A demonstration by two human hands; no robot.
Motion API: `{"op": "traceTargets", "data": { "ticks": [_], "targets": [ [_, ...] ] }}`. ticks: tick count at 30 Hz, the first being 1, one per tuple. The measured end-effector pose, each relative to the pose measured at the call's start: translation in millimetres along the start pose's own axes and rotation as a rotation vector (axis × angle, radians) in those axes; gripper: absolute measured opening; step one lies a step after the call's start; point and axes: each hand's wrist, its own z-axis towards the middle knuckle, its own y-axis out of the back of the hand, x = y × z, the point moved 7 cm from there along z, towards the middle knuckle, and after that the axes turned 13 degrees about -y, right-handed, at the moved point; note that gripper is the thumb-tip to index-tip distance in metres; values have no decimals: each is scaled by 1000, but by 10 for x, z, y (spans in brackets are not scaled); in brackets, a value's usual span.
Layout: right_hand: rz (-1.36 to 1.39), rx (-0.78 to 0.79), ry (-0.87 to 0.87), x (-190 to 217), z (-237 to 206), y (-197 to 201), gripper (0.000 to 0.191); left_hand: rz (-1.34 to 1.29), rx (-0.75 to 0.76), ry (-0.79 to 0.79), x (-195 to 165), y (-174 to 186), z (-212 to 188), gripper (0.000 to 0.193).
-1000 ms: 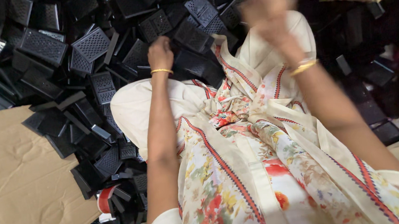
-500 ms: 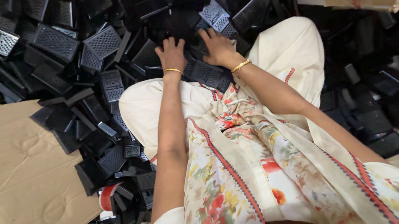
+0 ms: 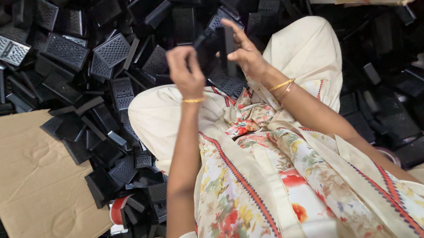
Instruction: The person sits on the floor beside a large pile of black plastic grater-like components and picks up parts one at a time. They turn each part over in both hands, look at its perforated face and edges, then set it back on the pile or aside and reach for the next one.
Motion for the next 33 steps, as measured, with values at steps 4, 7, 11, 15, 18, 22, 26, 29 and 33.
{"op": "traceTargets", "data": {
  "ticks": [4, 7, 11, 15, 18, 22, 26, 29, 33],
  "targets": [
    [53, 136, 49, 112, -166, -363, 87, -245, -71, 208, -412, -41, -85, 26],
    [123, 169, 88, 268, -294, -497, 83, -324, 89, 133, -721, -6, -11, 45],
    [375, 191, 118, 458, -388, -525, 75, -148, 322, -82, -1035, 51, 101, 58],
    [446, 179, 140, 510, -453, -530, 63, -334, 353, 2, -998, 98, 190, 52],
    [303, 198, 265, 585, -539, -562, 54, -342, 273, 74, -954, 183, 217, 53],
    [33, 219, 330, 611, -600, -623, 53, -187, 290, 7, -1034, 203, 215, 51],
    [-140, 198, 395, 665, -640, -650, 56, -137, 313, -60, -1091, 160, 221, 50],
    [-191, 189, 458, 745, -685, -680, 59, -159, 294, -130, -1141, 155, 226, 49],
    [-197, 282, 511, 854, -729, -772, 56, -250, 272, -45, -1116, 155, 198, 47]
  ]
}}
